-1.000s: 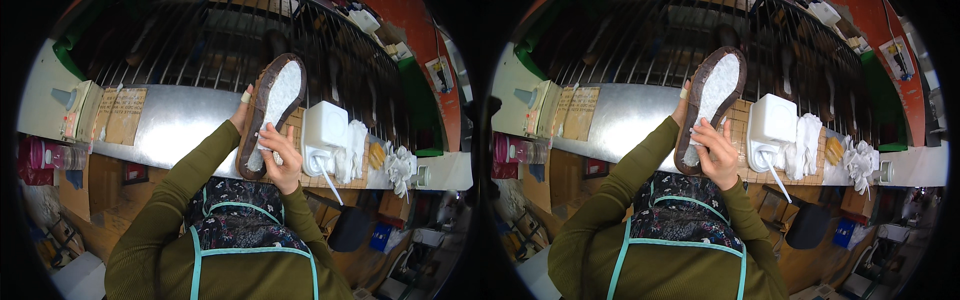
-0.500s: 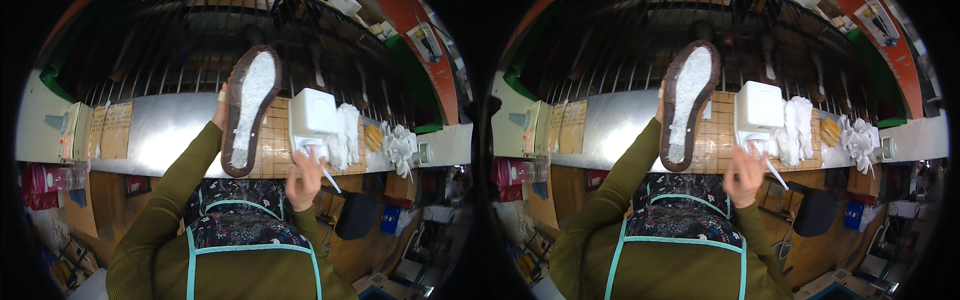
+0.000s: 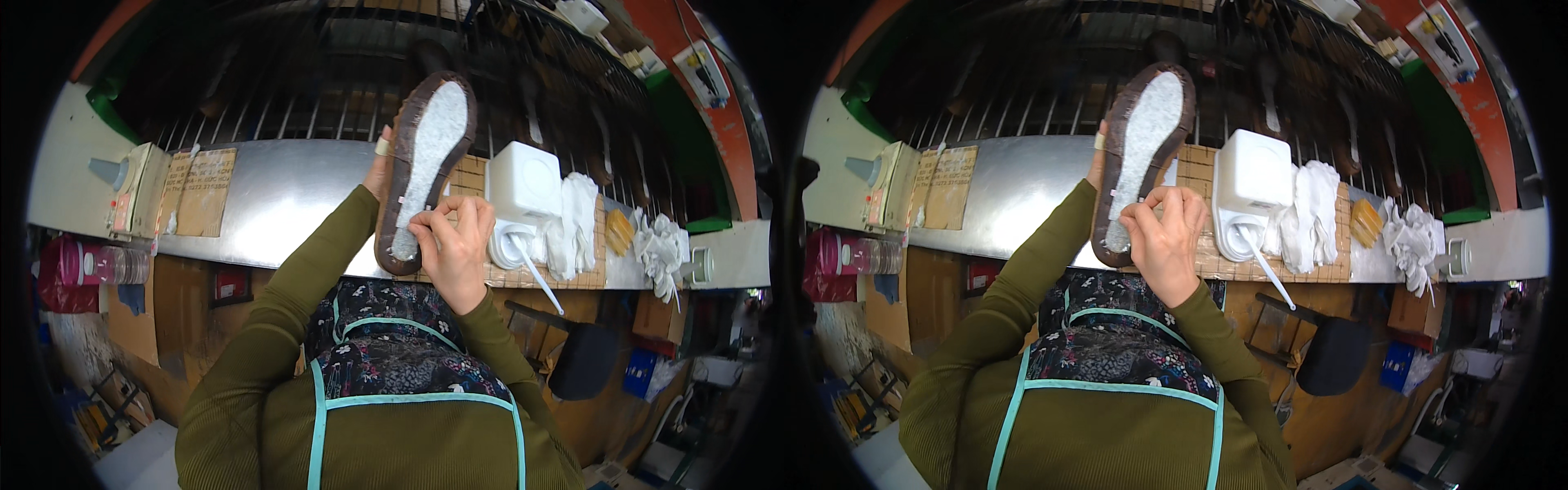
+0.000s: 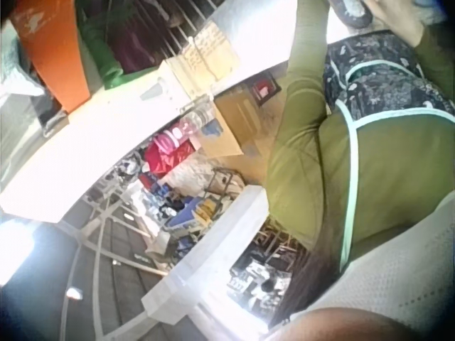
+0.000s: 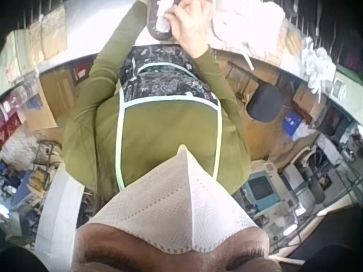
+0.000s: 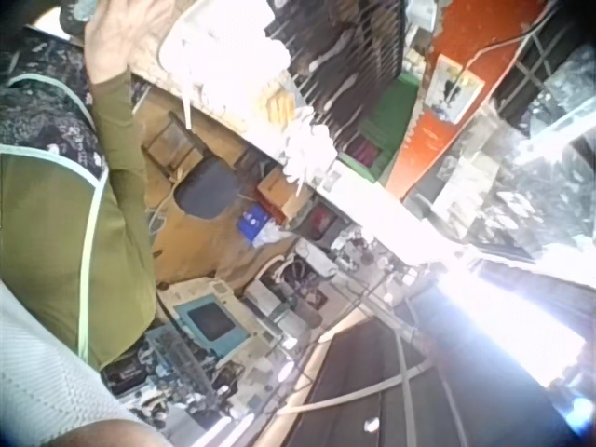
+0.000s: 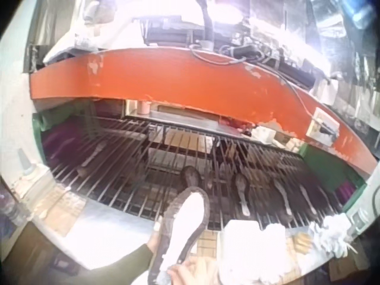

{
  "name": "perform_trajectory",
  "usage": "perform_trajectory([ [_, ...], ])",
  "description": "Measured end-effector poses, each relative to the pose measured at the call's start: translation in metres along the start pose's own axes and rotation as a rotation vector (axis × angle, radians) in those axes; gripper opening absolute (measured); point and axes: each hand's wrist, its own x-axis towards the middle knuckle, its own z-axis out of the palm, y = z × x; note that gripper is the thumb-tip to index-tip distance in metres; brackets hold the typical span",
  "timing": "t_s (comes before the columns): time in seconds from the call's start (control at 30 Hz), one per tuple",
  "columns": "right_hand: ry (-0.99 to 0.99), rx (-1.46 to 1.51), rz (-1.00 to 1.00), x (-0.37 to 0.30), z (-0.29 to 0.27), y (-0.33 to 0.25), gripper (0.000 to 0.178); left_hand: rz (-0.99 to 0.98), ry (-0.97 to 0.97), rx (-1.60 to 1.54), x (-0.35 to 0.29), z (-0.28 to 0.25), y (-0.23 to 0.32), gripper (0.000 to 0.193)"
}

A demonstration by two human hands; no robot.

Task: The person holds a brown shoe and repeatedly applies a white substance to the sole using a small brush, then wipes the sole with a white cloth. The person rotates the shoe to access different areas of the sole and continues the cleaning process throughout the clip.

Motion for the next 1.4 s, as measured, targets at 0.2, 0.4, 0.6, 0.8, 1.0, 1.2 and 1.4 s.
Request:
perform_trajectory([
  [0.2,-0.151,-0.035,-0.032,0.015,-0.004,-0.004,0.009,-0.002,-0.024,0.047,-0.004,-0.001,0.004,0.082],
  [0.4,-0.296,-0.003,-0.009,0.02,-0.019,-0.001,0.007,0.035,0.014,0.146,-0.003,0.002,0.002,0.077],
  [0.6,-0.298,-0.034,0.021,0.011,-0.009,-0.004,0.014,0.013,0.008,0.117,-0.006,0.003,0.005,0.077],
  [0.8,-0.482,-0.198,0.044,-0.022,-0.007,-0.003,0.054,0.026,-0.051,0.081,-0.003,0.003,0.003,0.077],
  [1.0,-0.137,-0.183,0.198,-0.076,-0.038,0.032,0.054,0.036,0.105,0.132,-0.003,0.0,0.001,0.079],
  [1.2,-0.097,-0.605,0.546,-0.108,-0.063,0.084,0.032,0.055,-0.021,0.005,-0.005,-0.006,0.005,0.084],
  [1.4,0.041,-0.759,0.384,-0.099,-0.087,0.096,0.008,0.024,-0.173,0.11,-0.002,-0.028,0.011,0.091],
])
